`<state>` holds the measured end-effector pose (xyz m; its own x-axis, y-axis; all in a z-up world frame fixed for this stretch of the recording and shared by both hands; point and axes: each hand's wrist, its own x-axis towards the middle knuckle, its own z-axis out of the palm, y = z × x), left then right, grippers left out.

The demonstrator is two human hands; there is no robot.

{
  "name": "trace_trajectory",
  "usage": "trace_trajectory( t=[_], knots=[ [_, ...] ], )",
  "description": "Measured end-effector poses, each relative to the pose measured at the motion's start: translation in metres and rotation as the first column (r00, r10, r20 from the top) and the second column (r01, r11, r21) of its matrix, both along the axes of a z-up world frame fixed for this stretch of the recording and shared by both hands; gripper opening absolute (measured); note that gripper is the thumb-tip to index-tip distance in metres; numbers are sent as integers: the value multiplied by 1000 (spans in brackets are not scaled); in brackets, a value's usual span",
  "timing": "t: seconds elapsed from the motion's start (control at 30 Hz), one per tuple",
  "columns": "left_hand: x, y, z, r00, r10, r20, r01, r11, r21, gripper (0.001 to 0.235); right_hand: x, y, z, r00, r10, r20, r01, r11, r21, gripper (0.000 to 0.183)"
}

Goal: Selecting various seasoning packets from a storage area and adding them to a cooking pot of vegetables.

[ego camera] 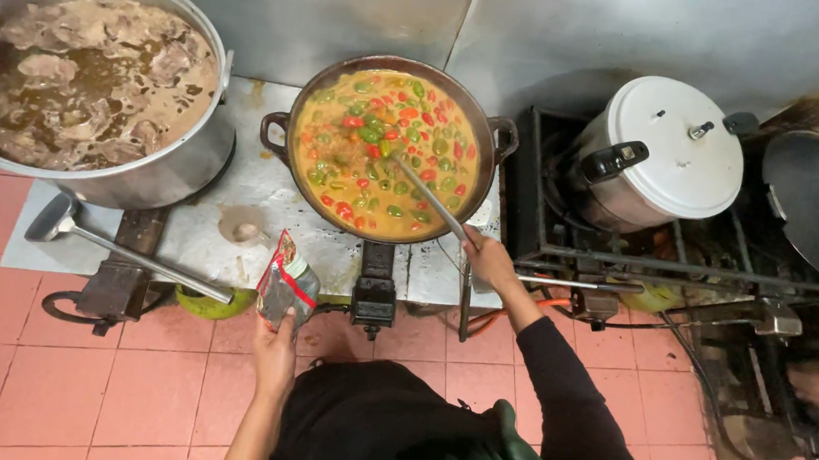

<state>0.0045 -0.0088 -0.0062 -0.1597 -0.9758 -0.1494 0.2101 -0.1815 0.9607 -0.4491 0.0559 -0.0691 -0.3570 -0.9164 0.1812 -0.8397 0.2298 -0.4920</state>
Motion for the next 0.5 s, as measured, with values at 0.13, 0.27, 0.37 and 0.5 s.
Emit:
trace_trajectory(
  t=[0.13, 0.27, 0.37, 0.5],
  knots=[
    [0, -10, -1, 1000, -23, -16, 23, 999, 35, 27, 16, 5, 102, 974, -201, -108, 225, 923, 311, 52],
    [3, -21, -22, 998, -46, 31, 43, 994, 96, 24, 11, 14, 136, 876, -175, -450, 301, 926, 226, 48],
    [1, -30, -8, 995, -75, -63, 81, 991, 104, 27, -3, 15, 150, 759, -187, -623, 345, 928, 143, 47],
    [-4, -36, 10, 991, -112, 69, 115, 992, -54, 31, -45, 2, 150, 580, -167, -798, 388, 917, 91, 54]
  ],
)
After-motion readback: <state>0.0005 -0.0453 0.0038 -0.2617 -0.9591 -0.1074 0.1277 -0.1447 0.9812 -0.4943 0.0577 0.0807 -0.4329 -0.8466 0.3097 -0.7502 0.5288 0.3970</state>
